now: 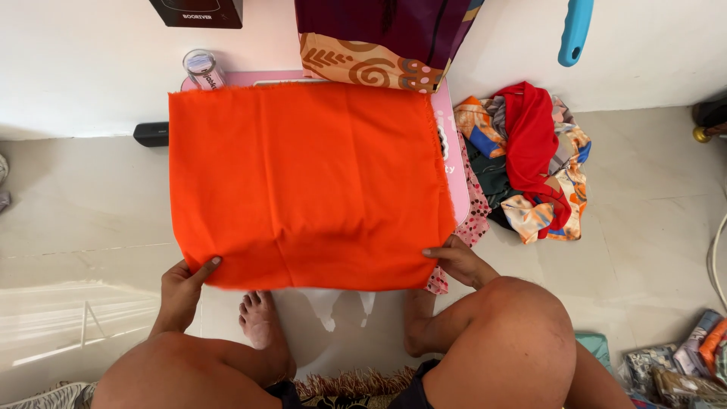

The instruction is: Folding an orange scarf into a rectangle on a small pink table.

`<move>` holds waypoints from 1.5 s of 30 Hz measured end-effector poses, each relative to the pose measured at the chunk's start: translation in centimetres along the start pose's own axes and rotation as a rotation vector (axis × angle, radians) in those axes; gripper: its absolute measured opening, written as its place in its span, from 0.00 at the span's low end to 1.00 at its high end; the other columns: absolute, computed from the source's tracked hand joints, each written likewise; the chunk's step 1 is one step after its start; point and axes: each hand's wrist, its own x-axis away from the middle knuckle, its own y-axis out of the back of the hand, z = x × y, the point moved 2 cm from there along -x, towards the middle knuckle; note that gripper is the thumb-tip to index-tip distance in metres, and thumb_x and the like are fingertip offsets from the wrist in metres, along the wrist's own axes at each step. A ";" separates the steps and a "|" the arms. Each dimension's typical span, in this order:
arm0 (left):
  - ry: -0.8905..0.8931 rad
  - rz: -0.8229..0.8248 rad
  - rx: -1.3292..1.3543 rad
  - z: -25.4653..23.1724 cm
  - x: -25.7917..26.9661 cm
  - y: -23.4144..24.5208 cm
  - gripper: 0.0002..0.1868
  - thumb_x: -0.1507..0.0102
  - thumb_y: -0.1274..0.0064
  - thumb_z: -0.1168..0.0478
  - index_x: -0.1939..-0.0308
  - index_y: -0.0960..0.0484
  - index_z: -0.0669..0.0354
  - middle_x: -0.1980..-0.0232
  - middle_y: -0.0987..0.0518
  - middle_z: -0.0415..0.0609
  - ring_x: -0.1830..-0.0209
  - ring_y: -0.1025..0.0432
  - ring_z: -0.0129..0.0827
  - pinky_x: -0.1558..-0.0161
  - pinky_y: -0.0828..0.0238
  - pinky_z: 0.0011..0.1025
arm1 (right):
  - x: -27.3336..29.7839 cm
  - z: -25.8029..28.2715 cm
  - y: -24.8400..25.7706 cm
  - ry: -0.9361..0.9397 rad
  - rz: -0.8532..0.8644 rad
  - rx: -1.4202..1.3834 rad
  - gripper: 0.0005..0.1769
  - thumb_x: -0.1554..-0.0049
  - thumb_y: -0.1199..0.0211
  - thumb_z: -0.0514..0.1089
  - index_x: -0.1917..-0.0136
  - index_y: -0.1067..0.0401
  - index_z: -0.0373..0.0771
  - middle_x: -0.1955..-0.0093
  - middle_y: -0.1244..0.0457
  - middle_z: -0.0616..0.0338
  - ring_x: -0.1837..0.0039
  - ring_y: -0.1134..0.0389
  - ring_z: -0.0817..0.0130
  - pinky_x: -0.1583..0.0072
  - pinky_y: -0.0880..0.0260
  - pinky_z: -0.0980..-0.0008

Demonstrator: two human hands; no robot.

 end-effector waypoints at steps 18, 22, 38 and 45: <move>0.037 -0.059 0.055 7.8 -1.8 3.2 0.23 0.31 0.39 0.61 0.38 0.24 0.76 0.48 0.22 0.71 0.44 0.27 0.54 0.37 0.34 0.53 | 0.2 -6.9 5.9 -0.111 -0.089 -0.093 0.18 0.44 0.32 0.36 0.41 0.27 0.33 0.54 0.30 0.53 0.56 0.28 0.61 0.51 0.25 0.59; 0.128 -0.065 0.032 5.0 0.5 1.6 0.13 0.35 0.40 0.56 0.59 0.18 0.65 0.60 0.22 0.42 0.58 0.30 0.30 0.54 0.26 0.33 | 1.3 -5.5 5.0 -0.103 -0.205 0.105 0.12 0.44 0.31 0.38 0.48 0.29 0.33 0.60 0.32 0.52 0.62 0.30 0.62 0.57 0.27 0.61; 0.117 -0.054 0.002 4.6 0.8 0.8 0.13 0.36 0.40 0.57 0.59 0.17 0.65 0.59 0.19 0.46 0.54 0.26 0.34 0.48 0.25 0.33 | 1.1 1.1 -1.1 -0.008 -0.431 0.573 0.28 0.53 0.25 0.49 0.41 0.24 0.37 0.42 0.29 0.57 0.42 0.30 0.66 0.44 0.26 0.67; 0.111 -0.050 0.063 5.1 0.8 1.2 0.10 0.34 0.44 0.60 0.59 0.18 0.65 0.57 0.19 0.46 0.51 0.27 0.33 0.41 0.24 0.34 | 0.2 -1.4 1.0 -0.011 -0.043 -0.027 0.16 0.48 0.34 0.32 0.45 0.23 0.36 0.38 0.30 0.56 0.36 0.31 0.60 0.37 0.29 0.62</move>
